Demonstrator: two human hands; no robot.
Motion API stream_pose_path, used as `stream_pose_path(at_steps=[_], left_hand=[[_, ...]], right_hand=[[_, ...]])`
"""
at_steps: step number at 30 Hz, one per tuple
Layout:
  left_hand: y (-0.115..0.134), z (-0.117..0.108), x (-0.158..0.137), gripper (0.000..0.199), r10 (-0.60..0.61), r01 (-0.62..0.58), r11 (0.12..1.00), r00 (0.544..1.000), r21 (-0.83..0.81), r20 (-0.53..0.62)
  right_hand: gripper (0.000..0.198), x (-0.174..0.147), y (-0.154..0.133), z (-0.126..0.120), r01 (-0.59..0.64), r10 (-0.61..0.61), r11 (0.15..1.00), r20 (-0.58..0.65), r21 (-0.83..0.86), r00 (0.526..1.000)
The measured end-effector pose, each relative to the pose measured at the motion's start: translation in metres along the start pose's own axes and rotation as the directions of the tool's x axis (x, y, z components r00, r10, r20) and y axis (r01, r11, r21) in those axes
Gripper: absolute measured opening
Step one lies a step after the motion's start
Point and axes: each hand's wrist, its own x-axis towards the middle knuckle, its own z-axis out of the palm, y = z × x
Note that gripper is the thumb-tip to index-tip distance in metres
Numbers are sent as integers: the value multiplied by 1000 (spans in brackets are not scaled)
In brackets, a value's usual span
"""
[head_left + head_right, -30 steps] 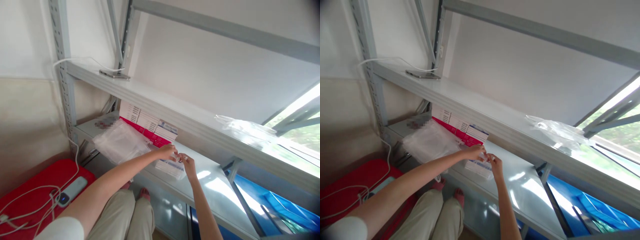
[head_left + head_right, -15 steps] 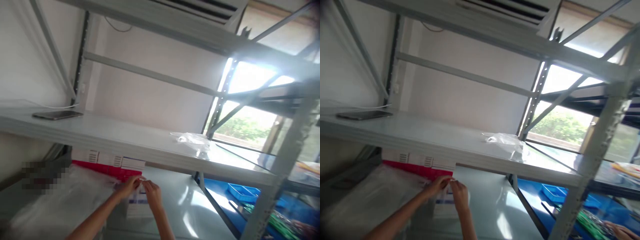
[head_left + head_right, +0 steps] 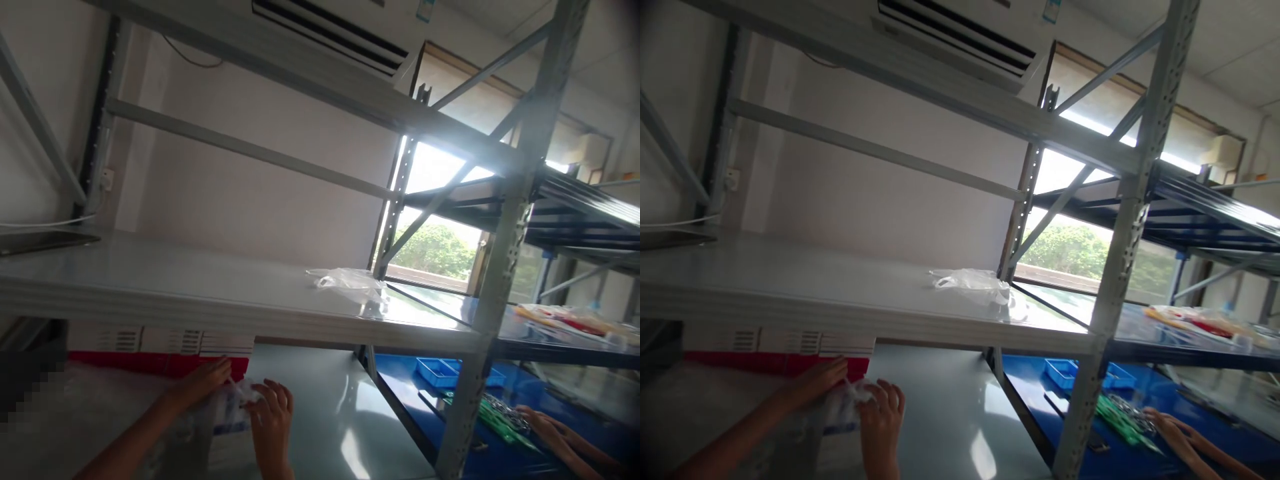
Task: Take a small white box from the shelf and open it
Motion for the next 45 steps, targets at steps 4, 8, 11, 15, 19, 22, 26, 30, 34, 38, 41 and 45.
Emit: stream_pose_path(at_steps=[4, 8, 11, 15, 19, 22, 26, 30, 34, 38, 41, 45], left_hand=[[-21, 8, -2, 55, -69, 49, 978, 993, 201, 97], [-12, 29, -14, 52, -134, 109, 980, 980, 169, 149], [-3, 35, -17, 49, -189, 170, 977, 968, 127, 164], [8, 2, -9, 49, -171, 168, 983, 985, 70, 28], [47, -49, -20, 38, -279, 283, 959, 923, -21, -265], [104, -66, -50, 24, -403, 344, 913, 846, -220, -349], [181, -50, -84, 28, -461, 371, 827, 878, -422, -130], [208, -8, -82, 25, -547, 479, 705, 837, -523, 29], [202, 33, -48, 29, -678, 632, 633, 732, -446, 75], [211, 60, -1, 42, -632, 619, 647, 762, -445, 141], [230, 74, 34, 51, -557, 576, 680, 808, -453, 192], [248, 97, 75, 57, -459, 527, 736, 850, -425, 258]], right_hand=[[20, -46, 10, -24, 4, -5, 993, -12, -115, 1000], [18, -81, 12, -38, 49, -47, 984, 13, -174, 999], [18, -84, 2, -39, 6, 0, 994, 48, -113, 999], [29, -70, 3, -49, -91, 102, 995, 315, -49, 944], [77, -40, 41, -65, -436, 363, 899, 493, 37, 791], [101, -10, 71, -60, -693, 310, 703, 809, 159, 500], [111, 7, 79, -38, -900, 104, 382, 958, 211, 268], [110, -9, 64, -31, -887, 253, 395, 899, 240, 356], [95, -34, 56, -52, -763, 595, 643, 664, -55, 453], [88, -50, 63, -81, -706, 744, 650, 422, -282, 517], [97, -57, 80, -96, -733, 779, 617, 357, -288, 515], [90, -68, 122, -104, -737, 799, 600, 277, -311, 534]])
